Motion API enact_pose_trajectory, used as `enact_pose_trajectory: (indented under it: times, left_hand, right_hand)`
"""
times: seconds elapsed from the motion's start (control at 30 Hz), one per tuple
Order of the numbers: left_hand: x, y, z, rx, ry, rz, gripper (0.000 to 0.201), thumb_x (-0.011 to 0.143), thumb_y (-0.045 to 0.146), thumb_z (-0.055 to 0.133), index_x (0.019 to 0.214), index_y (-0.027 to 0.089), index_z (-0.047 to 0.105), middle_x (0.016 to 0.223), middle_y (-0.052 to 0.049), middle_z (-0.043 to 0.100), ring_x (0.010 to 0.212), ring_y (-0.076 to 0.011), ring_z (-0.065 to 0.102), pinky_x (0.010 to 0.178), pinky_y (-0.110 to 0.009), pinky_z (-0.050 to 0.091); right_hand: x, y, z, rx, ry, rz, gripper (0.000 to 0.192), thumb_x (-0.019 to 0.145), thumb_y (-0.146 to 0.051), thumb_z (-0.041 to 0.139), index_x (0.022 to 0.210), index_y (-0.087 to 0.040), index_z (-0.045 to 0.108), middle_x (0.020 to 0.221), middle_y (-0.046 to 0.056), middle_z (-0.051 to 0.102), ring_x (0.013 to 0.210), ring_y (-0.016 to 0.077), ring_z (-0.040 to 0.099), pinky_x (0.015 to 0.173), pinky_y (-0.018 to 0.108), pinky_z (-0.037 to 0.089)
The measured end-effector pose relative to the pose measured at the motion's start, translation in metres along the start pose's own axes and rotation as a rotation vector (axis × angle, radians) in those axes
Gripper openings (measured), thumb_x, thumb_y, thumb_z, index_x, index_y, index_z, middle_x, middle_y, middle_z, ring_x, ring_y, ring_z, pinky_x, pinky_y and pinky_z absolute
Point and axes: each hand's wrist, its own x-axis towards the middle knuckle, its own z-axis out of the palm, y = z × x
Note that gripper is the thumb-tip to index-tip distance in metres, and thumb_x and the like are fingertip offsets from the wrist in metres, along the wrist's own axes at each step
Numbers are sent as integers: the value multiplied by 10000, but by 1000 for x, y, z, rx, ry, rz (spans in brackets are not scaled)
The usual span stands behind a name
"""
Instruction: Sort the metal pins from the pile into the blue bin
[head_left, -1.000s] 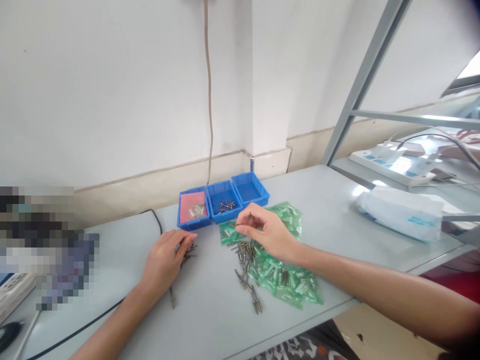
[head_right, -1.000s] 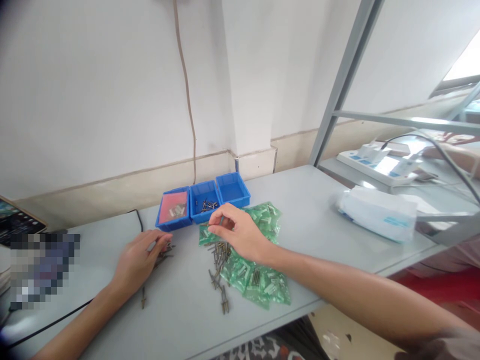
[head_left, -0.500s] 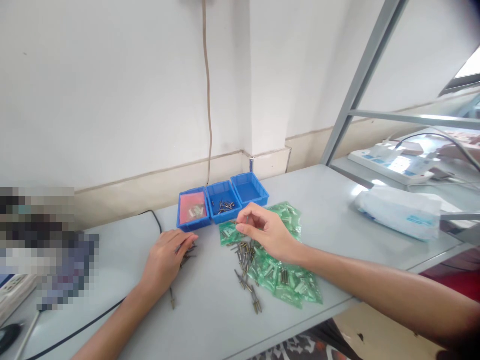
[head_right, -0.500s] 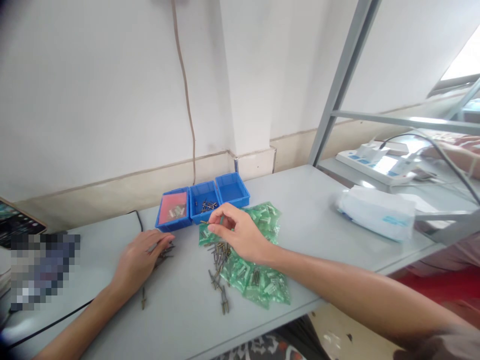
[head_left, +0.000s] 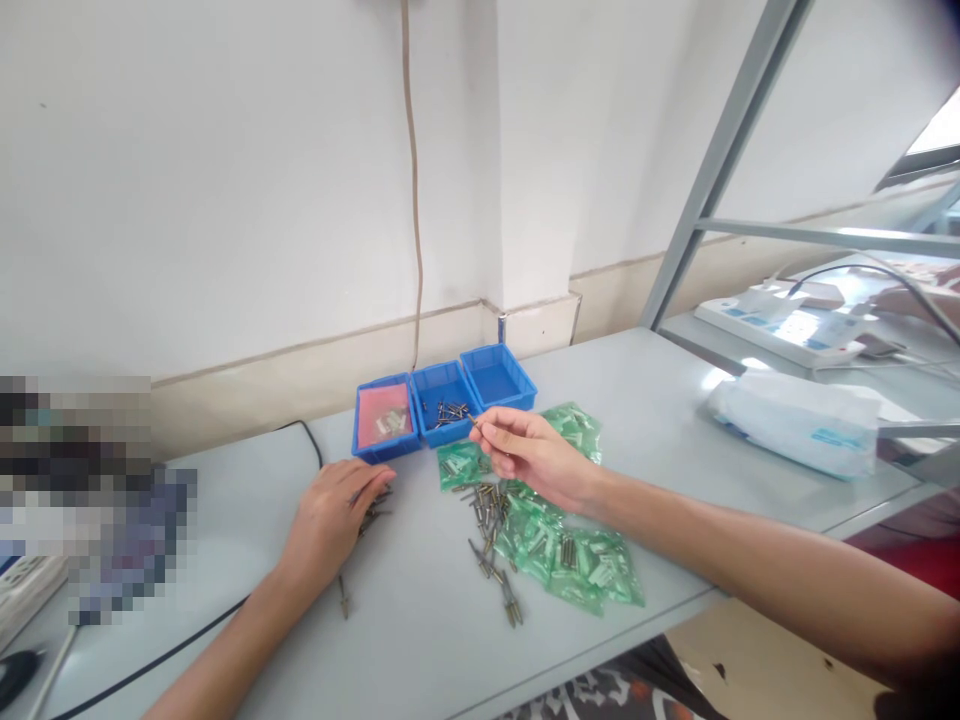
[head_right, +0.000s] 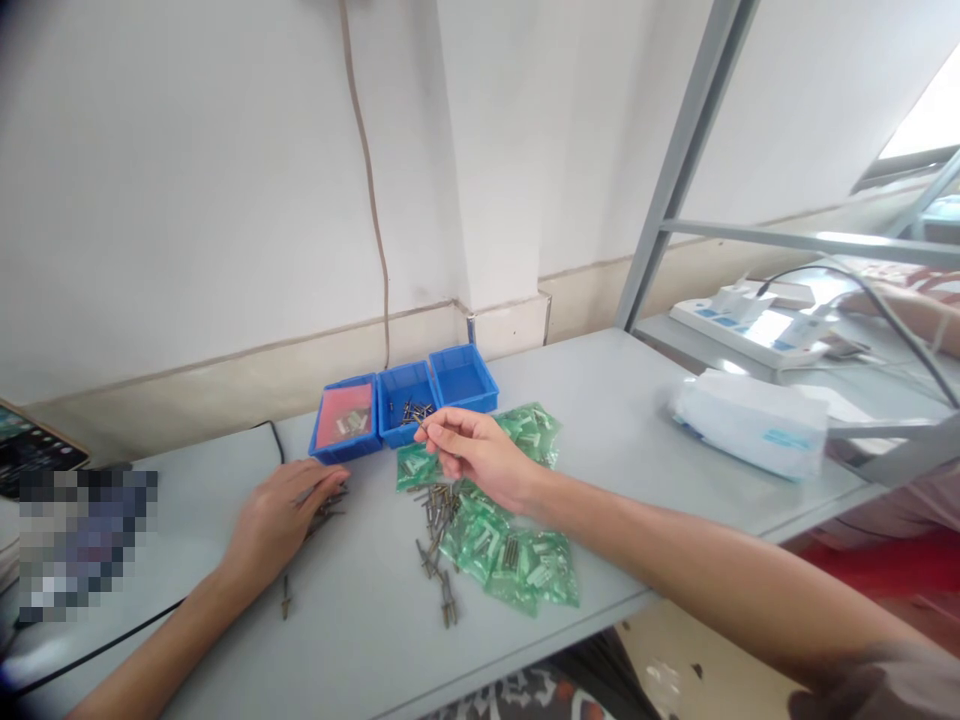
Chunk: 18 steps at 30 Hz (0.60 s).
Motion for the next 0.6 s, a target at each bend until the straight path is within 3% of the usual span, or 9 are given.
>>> enact_pose_trajectory:
  times: [0.2,0.6]
  left_hand:
    - [0,1,0,12,11,-17,402,1105,513,513,1000,257,804,991,-45,810,941,-245,730,868,-371,560]
    - [1,2,0,-72,-27,-7,346,1098,480,541,1017,255,790,1040,-51,807,975,-239,739,901,-370,570]
  right_hand:
    - [-1,1,-1,-18,-7,3,319,905,-461,865,942,-172,736,764,-20,585,585,82,423,562,256,315]
    - [1,5,-4,-45,-17,-14,329,907,-484,857,991,-186,746,888,17,666,586,79,446,555,255,345]
